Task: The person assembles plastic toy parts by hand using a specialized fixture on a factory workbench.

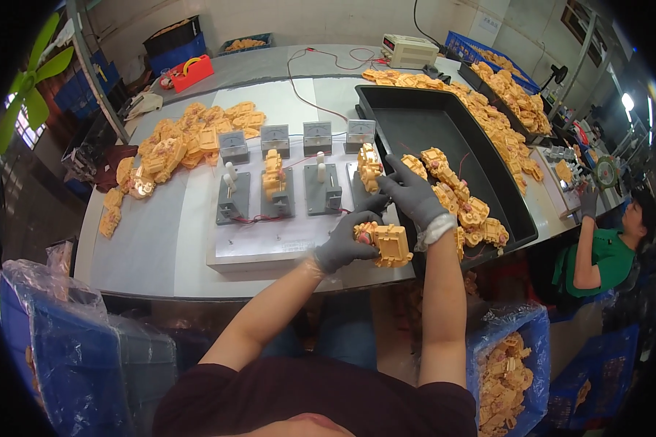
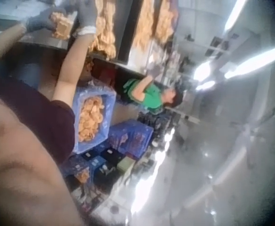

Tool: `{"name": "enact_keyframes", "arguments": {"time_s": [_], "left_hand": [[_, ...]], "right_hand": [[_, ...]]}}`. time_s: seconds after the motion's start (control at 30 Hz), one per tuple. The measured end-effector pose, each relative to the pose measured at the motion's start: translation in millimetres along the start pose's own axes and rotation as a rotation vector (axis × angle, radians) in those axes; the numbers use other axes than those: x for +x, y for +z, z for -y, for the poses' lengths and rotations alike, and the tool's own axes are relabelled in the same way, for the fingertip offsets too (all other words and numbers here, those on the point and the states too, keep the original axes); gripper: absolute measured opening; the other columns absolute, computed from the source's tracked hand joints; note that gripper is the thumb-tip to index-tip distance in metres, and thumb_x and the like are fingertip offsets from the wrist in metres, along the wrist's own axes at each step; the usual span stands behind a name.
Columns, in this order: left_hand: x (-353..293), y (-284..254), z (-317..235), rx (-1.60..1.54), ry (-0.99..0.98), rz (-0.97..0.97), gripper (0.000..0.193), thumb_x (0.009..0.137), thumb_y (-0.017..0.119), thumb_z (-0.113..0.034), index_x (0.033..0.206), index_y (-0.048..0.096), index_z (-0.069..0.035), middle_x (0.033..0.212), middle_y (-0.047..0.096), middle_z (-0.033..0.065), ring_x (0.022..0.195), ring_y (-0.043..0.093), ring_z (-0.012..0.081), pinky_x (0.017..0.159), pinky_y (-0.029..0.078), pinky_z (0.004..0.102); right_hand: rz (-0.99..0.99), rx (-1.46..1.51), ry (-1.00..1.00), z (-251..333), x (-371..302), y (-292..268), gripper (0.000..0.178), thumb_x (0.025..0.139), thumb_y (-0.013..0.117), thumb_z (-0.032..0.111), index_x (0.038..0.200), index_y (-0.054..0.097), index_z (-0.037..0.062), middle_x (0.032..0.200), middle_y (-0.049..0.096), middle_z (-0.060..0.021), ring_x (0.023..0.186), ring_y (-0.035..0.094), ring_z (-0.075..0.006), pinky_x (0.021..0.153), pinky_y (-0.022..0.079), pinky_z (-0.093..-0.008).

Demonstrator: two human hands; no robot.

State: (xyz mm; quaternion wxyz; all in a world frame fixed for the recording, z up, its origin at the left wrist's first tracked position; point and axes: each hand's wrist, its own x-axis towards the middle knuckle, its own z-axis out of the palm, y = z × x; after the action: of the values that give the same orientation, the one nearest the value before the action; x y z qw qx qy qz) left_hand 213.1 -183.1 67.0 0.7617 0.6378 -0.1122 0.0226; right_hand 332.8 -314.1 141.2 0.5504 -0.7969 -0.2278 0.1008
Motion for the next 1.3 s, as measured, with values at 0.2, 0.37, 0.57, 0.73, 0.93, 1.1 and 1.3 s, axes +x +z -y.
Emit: {"name": "enact_keyframes", "arguments": {"time_s": [0.2, 0.37, 0.57, 0.73, 0.93, 1.1, 1.3], "left_hand": [[-0.4, 0.4, 6.9, 0.028, 0.014, -0.027, 0.043, 0.055, 0.075, -0.011, 0.094, 0.058, -0.002, 0.095, 0.056, 0.0026, 0.087, 0.055, 0.0096, 0.075, 0.048, 0.0252], [1.3, -3.5, 8.0, 0.027, 0.078, -0.032, 0.045, 0.055, 0.075, -0.012, 0.096, 0.059, -0.001, 0.090, 0.058, 0.0025, 0.082, 0.056, 0.0102, 0.074, 0.048, 0.0255], [0.2, 0.9, 9.3, 0.077, 0.071, -0.033, 0.040, 0.054, 0.074, -0.013, 0.090, 0.059, -0.003, 0.088, 0.055, 0.0013, 0.080, 0.054, 0.0091, 0.073, 0.047, 0.0257], [-1.5, -1.4, 10.3, 0.150, 0.121, -0.098, 0.042, 0.056, 0.075, -0.009, 0.093, 0.058, 0.000, 0.125, 0.052, 0.0144, 0.114, 0.052, 0.0224, 0.097, 0.040, 0.0315], [-10.0, 11.1, 11.4, 0.093, 0.078, -0.285, 0.049, 0.077, 0.074, -0.017, 0.119, 0.053, -0.004, 0.116, 0.056, 0.0070, 0.099, 0.056, 0.0138, 0.089, 0.046, 0.0285], [17.4, 11.8, -45.1, 0.228, 0.451, -0.655, 0.043, 0.090, 0.059, -0.017, 0.126, 0.045, 0.003, 0.116, 0.054, 0.0104, 0.105, 0.053, 0.0178, 0.090, 0.045, 0.0299], [88.2, -31.2, -57.7, 0.774, 0.444, -0.668, 0.041, 0.089, 0.055, -0.022, 0.123, 0.050, -0.001, 0.131, 0.045, 0.0254, 0.111, 0.054, 0.0399, 0.094, 0.044, 0.0412]], "right_hand": [[0.239, -0.750, -0.119, 15.8, 37.4, 17.6, 0.074, 0.076, 0.069, 0.040, 0.140, 0.039, 0.0170, 0.110, 0.061, -0.0250, 0.101, 0.061, -0.0392, 0.089, 0.049, -0.0398], [0.166, -0.816, -0.102, 14.2, 51.4, 30.9, 0.081, 0.071, 0.071, 0.040, 0.141, 0.038, 0.0166, 0.111, 0.061, -0.0254, 0.101, 0.062, -0.0388, 0.089, 0.049, -0.0412], [-0.105, -0.378, -0.396, 18.3, 51.9, 10.8, 0.072, 0.073, 0.067, 0.028, 0.139, 0.041, 0.0162, 0.108, 0.063, -0.0247, 0.099, 0.063, -0.0382, 0.087, 0.049, -0.0427], [-0.315, -0.869, -0.176, -8.8, 57.5, -43.6, 0.057, 0.076, 0.066, 0.025, 0.130, 0.051, 0.0162, 0.104, 0.062, -0.0206, 0.096, 0.062, -0.0357, 0.085, 0.050, -0.0415], [-0.481, -1.029, -0.070, -48.8, 27.1, -75.0, 0.042, 0.081, 0.062, 0.020, 0.123, 0.057, 0.0130, 0.102, 0.062, -0.0177, 0.094, 0.062, -0.0325, 0.082, 0.050, -0.0406], [-0.340, -0.149, -0.173, -22.9, -38.1, 8.4, 0.030, 0.088, 0.060, 0.012, 0.116, 0.061, 0.0037, 0.102, 0.066, -0.0149, 0.092, 0.064, -0.0202, 0.080, 0.050, -0.0311], [-0.353, 0.125, -0.425, -60.8, -42.2, 63.2, 0.036, 0.082, 0.070, 0.007, 0.114, 0.055, 0.0055, 0.093, 0.061, -0.0066, 0.078, 0.060, -0.0106, 0.067, 0.051, -0.0254]]}}
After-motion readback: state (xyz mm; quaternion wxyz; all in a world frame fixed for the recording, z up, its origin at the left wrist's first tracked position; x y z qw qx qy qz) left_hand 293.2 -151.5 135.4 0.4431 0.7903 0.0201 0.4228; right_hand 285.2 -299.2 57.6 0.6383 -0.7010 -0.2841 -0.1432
